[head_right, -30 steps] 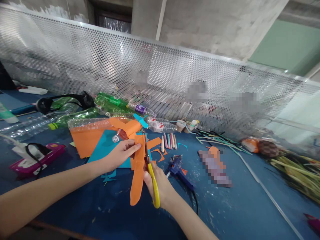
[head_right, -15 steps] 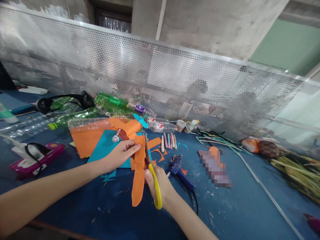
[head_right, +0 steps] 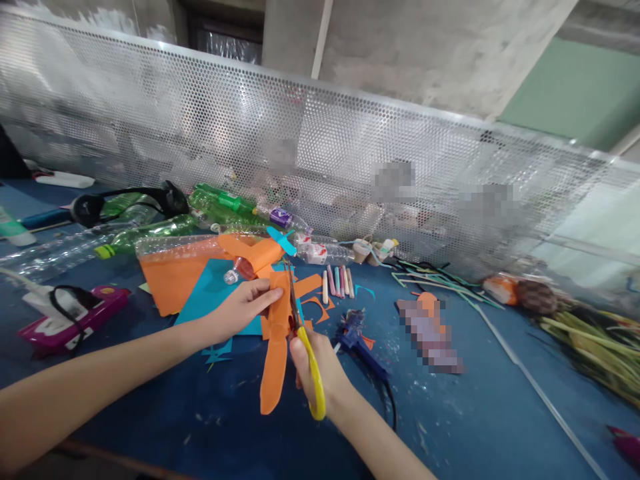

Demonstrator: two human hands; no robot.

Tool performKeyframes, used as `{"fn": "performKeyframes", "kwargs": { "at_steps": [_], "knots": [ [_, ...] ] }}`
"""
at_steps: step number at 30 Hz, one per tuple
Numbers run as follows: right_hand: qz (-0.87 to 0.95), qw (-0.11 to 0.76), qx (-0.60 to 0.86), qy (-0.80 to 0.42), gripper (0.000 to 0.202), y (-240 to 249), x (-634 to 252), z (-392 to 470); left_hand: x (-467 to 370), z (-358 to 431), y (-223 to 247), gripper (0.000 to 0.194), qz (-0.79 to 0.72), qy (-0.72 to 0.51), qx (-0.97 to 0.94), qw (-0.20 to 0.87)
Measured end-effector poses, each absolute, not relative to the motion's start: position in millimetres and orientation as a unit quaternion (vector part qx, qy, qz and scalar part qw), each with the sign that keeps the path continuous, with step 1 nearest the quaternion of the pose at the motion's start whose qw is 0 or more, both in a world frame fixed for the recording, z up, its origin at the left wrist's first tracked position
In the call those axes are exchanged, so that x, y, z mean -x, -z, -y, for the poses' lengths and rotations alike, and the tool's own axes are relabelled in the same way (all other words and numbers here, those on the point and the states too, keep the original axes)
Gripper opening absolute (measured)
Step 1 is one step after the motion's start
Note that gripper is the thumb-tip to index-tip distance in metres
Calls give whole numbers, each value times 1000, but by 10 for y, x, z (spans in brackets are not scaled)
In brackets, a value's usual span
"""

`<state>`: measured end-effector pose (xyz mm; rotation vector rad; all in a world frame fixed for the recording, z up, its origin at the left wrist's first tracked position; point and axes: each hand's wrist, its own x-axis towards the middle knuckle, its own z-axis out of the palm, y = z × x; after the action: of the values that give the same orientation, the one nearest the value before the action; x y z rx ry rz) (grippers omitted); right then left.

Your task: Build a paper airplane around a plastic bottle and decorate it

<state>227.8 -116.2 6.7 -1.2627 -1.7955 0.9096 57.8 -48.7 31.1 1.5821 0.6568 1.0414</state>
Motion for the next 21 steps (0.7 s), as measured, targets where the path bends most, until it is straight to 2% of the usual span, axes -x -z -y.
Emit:
{"fn": "performKeyframes", "kwargs": {
  "at_steps": [11,21],
  "knots": [
    [691,370,508,-356,63,-92,-2257,1184,-575,497,-319,25,-270,-435,-649,562],
    [698,366,513,-340,59,-173,-2234,1205,-568,477,-323,24,-252,-440,-630,589]
  ]
}}
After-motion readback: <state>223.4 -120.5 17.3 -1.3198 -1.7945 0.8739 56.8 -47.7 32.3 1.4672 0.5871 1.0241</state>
